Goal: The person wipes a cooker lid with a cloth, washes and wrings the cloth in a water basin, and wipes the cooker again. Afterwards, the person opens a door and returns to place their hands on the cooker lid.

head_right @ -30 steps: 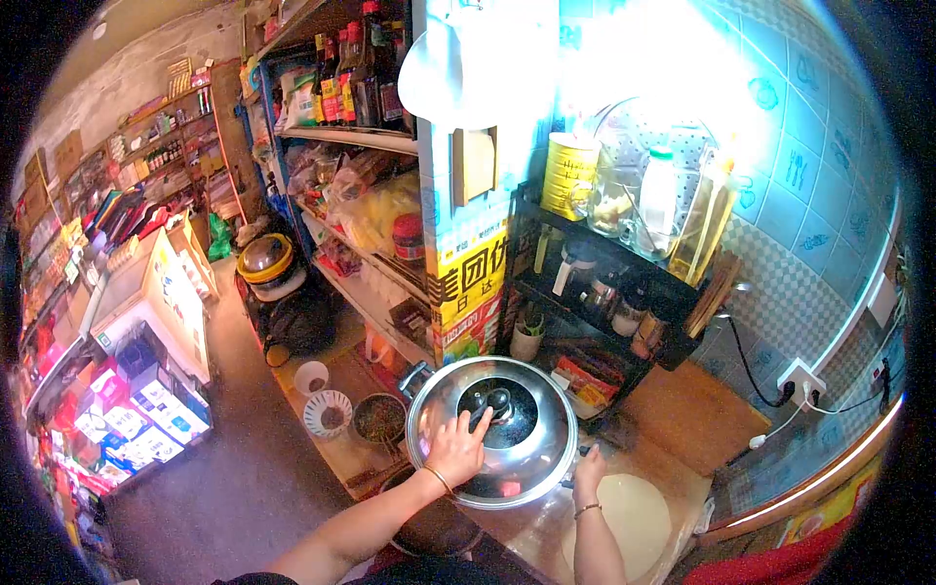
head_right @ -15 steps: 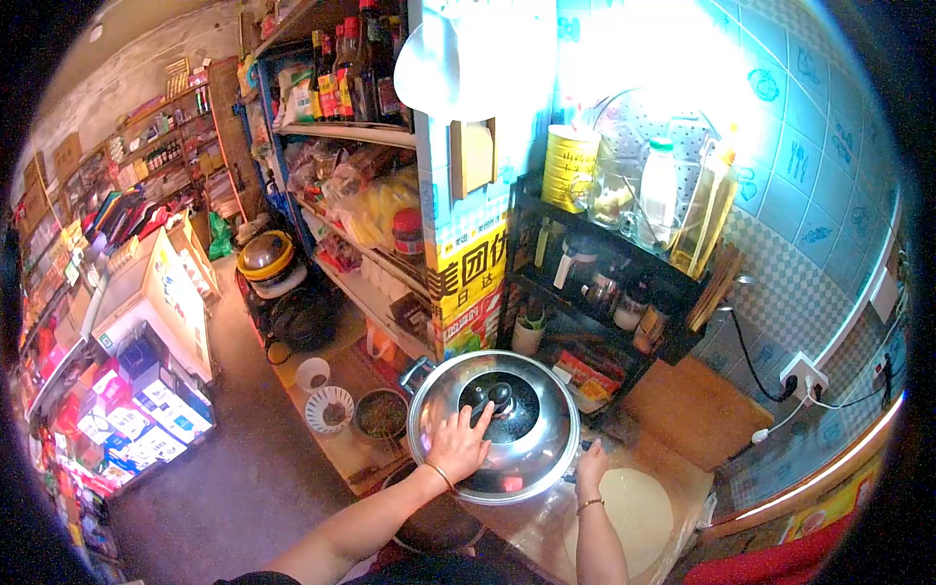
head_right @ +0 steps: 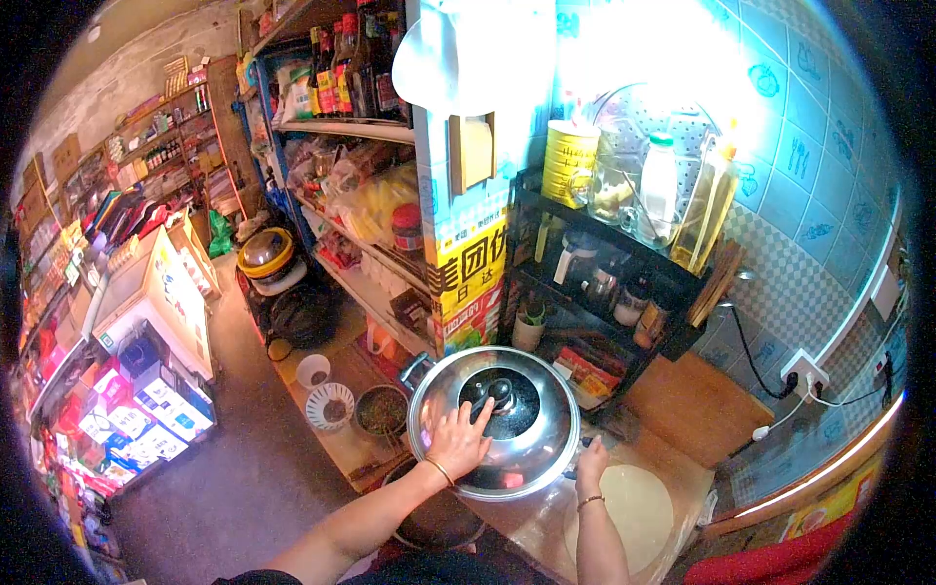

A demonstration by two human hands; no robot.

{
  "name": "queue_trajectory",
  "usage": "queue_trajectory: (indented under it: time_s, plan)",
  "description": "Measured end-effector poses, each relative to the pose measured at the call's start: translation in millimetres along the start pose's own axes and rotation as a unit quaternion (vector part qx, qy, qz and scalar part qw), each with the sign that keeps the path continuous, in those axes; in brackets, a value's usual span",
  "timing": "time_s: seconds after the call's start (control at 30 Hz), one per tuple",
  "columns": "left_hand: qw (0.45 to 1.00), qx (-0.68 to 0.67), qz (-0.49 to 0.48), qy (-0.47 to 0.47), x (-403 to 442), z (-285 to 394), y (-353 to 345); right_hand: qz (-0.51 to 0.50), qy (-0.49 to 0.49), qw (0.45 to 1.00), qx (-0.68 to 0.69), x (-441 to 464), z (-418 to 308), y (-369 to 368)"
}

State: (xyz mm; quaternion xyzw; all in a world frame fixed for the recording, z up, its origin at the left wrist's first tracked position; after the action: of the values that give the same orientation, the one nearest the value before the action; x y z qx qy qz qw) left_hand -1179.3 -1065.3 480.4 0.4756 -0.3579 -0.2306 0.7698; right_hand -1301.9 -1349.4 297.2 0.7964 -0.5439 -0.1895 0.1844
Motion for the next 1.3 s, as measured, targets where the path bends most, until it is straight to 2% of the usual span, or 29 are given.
queue_trajectory:
  time_s: [0.1, 0.2, 0.43, 0.5, 0.53, 0.6, 0.9, 1.23, 1.3]
  plan:
    - [1.000, 0.002, 0.005, -0.004, 0, 1, 2, -0.030, -0.024, 0.999, 0.025, -14, -19, 8]
    - [1.000, -0.003, -0.001, -0.003, 0, 1, 2, -0.006, 0.007, 0.999, 0.044, -10, -15, 5]
    - [1.000, 0.013, 0.006, -0.009, -1, -1, -1, -0.002, 0.003, 1.000, 0.011, -7, -9, 5]
    - [1.000, 0.006, 0.007, -0.008, -1, 0, 0, -0.028, -0.039, 0.999, 0.025, -19, -27, 12]
    - [1.000, 0.005, 0.007, -0.008, -1, 0, 0, -0.028, -0.039, 0.999, 0.025, -9, -13, 6]
    - [1.000, 0.014, 0.012, -0.011, -1, -1, -2, 0.025, 0.028, 0.999, -0.014, 14, 18, -7]
    - [1.000, 0.002, 0.001, -0.007, 0, 0, 0, -0.020, -0.010, 0.999, 0.025, -13, -17, 8]
    - [1.000, 0.003, -0.003, -0.007, 0, 0, 1, 0.006, 0.019, 1.000, 0.008, -10, -15, 7]
    - [1.000, 0.011, 0.012, -0.011, 0, 0, -1, -0.024, -0.024, 0.999, 0.034, -19, -27, 11]
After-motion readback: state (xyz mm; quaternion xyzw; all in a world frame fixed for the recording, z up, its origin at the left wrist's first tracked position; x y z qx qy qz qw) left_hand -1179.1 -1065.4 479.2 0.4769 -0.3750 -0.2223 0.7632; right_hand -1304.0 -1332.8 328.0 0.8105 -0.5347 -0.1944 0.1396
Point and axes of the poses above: each hand's wrist, its own x-axis towards the middle knuckle, its own y-axis out of the back of the hand, z = x × y, the point moved 2 cm from there along x, towards the middle knuckle, and after that the axes turned 9 degrees about -x, right-handed, at the moved point
